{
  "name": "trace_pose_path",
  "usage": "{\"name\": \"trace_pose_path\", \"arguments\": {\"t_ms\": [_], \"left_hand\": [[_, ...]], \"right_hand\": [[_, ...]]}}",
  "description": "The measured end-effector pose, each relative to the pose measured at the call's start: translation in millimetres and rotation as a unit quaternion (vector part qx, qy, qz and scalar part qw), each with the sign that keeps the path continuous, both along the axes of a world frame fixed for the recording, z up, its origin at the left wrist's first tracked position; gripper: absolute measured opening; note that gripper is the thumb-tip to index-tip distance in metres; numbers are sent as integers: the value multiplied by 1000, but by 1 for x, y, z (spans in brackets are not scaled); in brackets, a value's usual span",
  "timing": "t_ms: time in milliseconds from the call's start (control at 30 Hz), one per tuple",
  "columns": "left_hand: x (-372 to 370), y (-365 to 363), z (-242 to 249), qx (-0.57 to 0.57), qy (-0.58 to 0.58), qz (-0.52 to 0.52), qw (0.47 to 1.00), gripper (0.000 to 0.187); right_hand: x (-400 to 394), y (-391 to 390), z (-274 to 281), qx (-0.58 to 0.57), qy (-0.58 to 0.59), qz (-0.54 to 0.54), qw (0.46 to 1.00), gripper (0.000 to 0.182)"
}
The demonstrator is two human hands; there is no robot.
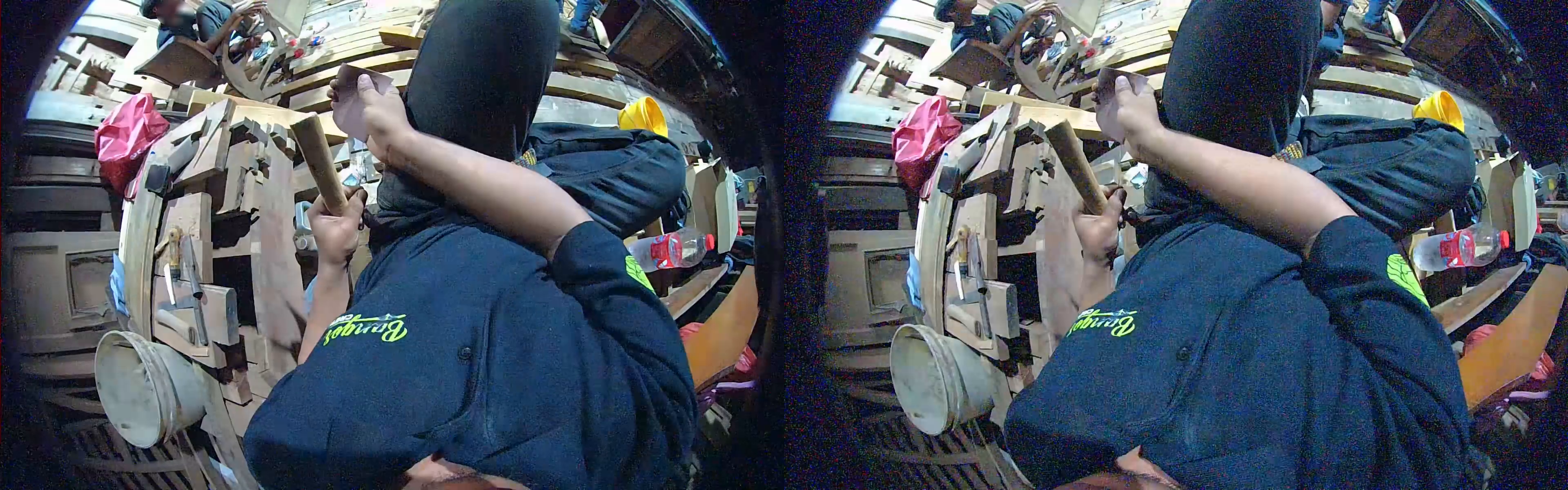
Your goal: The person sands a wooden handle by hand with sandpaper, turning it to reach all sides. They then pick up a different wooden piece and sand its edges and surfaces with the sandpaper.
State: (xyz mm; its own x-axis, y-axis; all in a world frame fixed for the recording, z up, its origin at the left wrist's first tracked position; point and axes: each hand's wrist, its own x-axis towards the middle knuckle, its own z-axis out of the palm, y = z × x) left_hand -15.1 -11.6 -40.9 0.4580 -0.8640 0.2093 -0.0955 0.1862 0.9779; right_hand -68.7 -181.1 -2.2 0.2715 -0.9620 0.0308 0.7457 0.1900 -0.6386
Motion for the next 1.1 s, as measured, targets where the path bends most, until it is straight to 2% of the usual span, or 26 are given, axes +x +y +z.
{"name": "trace_pose_path", "arguments": {"t_ms": [200,300,367,433,533,600,633,733,767,800,867,900,933,1000,1033,1100], "left_hand": [[5,1,-4,-19,-9,2,1000,5],[26,3,-8,19,10,7,1000,7],[39,8,-13,5,-49,1,999,7],[48,12,-14,9,-74,5,997,7],[57,13,-15,61,-55,62,995,8],[73,9,-23,74,-122,130,981,11],[82,6,-29,34,-156,138,978,14],[107,2,-42,39,-131,179,974,15],[127,-1,-60,57,-129,190,972,16],[136,1,-64,57,-129,191,971,16],[150,11,-67,28,-168,281,944,18],[174,20,-86,41,-171,272,946,20],[177,31,-82,40,-174,270,946,20],[178,53,-70,216,-311,180,908,22],[166,56,-56,343,-296,146,879,22],[165,59,-86,332,-290,152,885,22]], "right_hand": [[1,-3,-3,-21,14,1,1000,25],[2,-4,-6,-26,-20,18,999,25],[5,-7,-9,40,57,-19,997,20],[2,-2,-3,39,55,-5,998,21],[-8,8,11,41,32,41,998,24],[-6,9,10,1,102,-4,995,25],[-5,8,7,1,102,-5,995,25],[-6,7,5,-15,108,51,993,25],[-10,10,11,41,131,79,987,27],[-13,12,17,41,130,79,987,27],[-15,13,24,47,117,26,992,27],[-8,-1,3,21,133,40,990,27],[-7,-3,2,21,130,37,991,27],[-7,-1,1,32,148,42,988,27],[-9,6,8,24,173,28,984,29],[-3,0,-3,21,140,72,987,29]]}}
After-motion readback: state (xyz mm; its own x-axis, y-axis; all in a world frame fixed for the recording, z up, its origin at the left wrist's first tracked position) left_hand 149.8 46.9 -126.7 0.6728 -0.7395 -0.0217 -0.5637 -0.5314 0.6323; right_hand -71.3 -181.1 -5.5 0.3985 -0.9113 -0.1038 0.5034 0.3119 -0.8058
